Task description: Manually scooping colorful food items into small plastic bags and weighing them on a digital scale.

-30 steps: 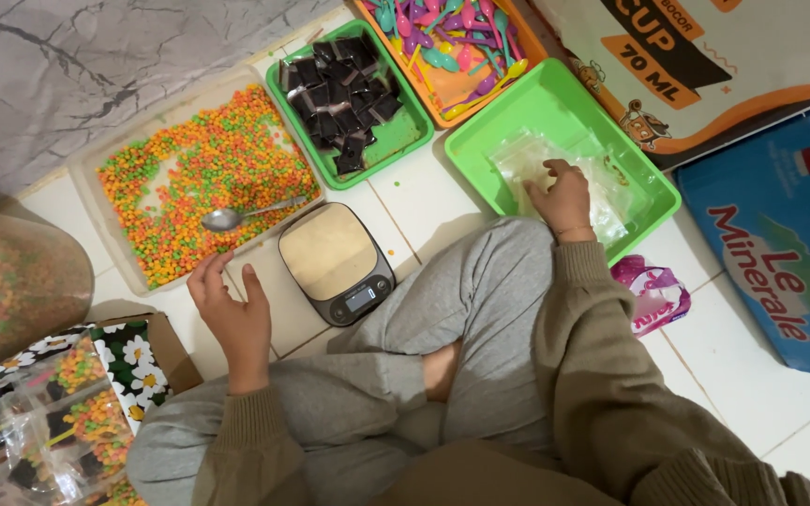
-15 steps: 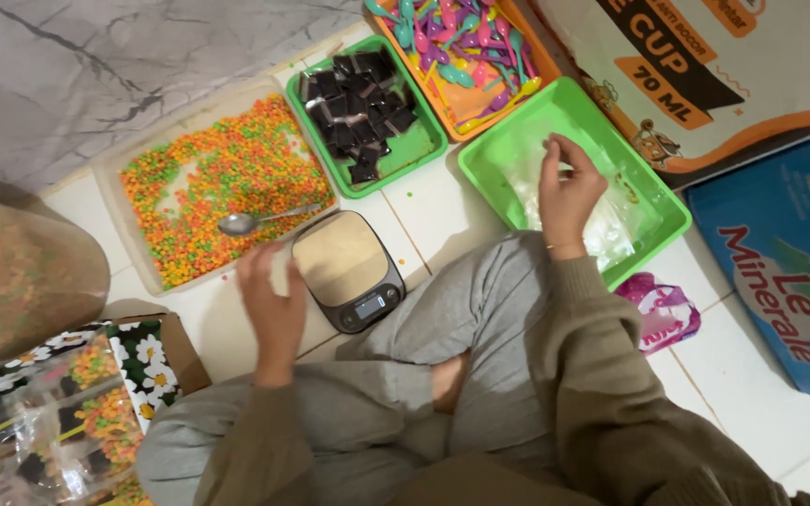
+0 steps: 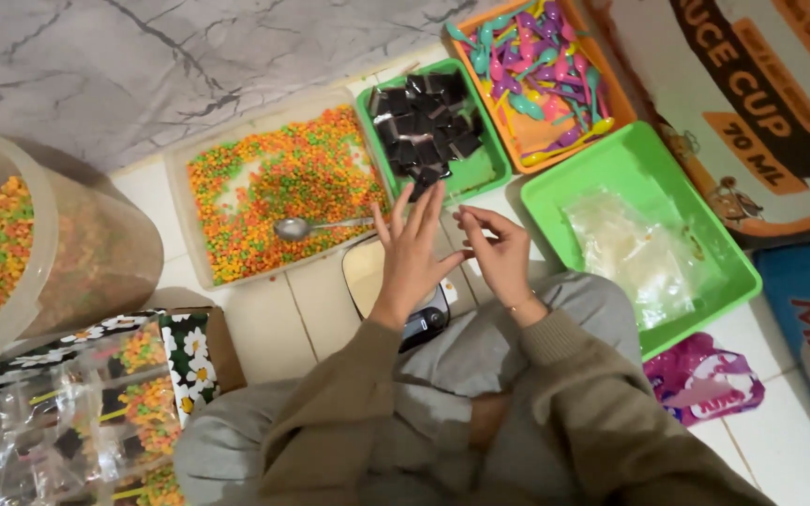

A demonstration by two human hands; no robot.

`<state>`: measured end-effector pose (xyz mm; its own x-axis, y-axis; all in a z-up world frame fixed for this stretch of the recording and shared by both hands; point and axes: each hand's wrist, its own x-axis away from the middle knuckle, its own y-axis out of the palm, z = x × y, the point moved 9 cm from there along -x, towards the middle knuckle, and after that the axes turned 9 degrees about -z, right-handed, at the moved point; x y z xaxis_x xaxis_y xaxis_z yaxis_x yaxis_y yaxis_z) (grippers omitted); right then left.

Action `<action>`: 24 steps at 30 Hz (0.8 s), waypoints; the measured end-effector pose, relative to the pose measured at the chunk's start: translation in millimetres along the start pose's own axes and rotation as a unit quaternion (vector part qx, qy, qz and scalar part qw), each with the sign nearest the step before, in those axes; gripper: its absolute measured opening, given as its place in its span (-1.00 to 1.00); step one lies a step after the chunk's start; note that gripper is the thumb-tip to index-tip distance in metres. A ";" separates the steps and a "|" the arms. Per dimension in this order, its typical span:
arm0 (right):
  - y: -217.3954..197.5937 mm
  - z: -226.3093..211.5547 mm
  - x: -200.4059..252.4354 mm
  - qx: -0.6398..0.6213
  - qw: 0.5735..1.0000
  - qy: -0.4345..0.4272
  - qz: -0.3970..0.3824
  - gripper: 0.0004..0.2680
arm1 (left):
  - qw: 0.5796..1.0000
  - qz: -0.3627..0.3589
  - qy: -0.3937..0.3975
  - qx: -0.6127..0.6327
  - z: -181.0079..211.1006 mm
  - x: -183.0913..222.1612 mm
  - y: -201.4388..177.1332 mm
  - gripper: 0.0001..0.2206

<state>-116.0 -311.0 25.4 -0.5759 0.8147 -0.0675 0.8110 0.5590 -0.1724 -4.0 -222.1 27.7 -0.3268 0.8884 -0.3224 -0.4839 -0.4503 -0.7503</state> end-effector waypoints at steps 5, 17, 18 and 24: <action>2.1 23.7 -10.0 -0.053 0.997 0.046 -0.037 -0.88 | 1.000 0.011 0.014 -0.003 -0.9 0.5 -1.2 -0.02; -14.4 64.1 -18.3 -0.102 0.971 0.141 -0.163 -0.85 | 0.996 0.062 0.059 0.025 10.1 1.2 -13.7 -0.14; -15.7 70.5 -18.8 -0.101 0.969 0.135 -0.178 -0.85 | 0.996 0.061 0.064 0.033 12.1 1.3 -15.7 -0.17; -13.3 21.5 -21.6 -0.007 0.976 0.022 -0.218 -0.78 | 0.995 0.047 0.077 0.029 14.9 2.9 -17.8 -0.25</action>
